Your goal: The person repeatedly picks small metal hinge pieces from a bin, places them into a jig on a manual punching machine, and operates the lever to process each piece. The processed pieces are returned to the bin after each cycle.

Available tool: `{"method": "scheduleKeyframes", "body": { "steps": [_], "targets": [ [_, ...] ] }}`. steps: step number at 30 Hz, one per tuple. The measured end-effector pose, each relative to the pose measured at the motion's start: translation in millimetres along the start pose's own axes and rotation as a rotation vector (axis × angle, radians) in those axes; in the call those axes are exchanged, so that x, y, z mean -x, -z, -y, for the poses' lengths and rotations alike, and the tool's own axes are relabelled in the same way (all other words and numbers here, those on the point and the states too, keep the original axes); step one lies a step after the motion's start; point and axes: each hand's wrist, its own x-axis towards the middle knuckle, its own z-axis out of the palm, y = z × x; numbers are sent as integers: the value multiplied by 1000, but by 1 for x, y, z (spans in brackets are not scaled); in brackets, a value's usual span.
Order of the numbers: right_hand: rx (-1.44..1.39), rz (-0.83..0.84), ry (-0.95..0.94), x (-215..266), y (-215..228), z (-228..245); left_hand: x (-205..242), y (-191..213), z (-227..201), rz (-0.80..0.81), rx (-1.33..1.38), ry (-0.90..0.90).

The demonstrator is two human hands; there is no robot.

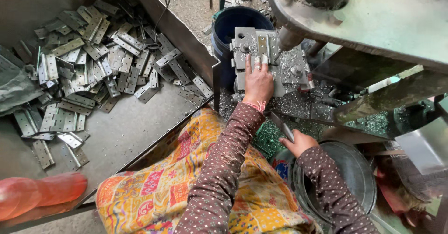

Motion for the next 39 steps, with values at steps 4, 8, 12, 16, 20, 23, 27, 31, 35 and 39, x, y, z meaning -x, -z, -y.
{"method": "scheduleKeyframes", "body": {
  "steps": [4, 8, 12, 16, 20, 23, 27, 31, 35, 39],
  "targets": [
    [-144, -33, -18, 7, -52, -2, -6, 2, 3, -91, -35, -19],
    [-76, -11, -93, -2, -92, -22, 6, 25, 5, 94, 8, -52],
    [-257, -1, -44, 1, -66, -24, 47, 49, 36, -218, 428, -76],
    [-265, 59, -15, 13, 9, -13, 105, 36, 119, -491, 289, 203],
    [-217, 222, -117, 6, 63, 13, 140, -9, 241, -302, 54, 525],
    [-201, 251, -139, 3, 77, 25, 157, -51, 314, -52, -126, 672],
    [-239, 263, -189, 9, 76, 24, 182, -97, 367, -108, -207, 647],
    [-220, 261, -201, 10, 79, 22, 214, -104, 350, 7, -207, 609],
    [-181, 259, -208, 8, 82, 28, 246, -63, 294, 39, -235, 554],
    [-103, 261, -207, 12, 82, 29, 249, -25, 271, 237, -113, 618]
  ]
}}
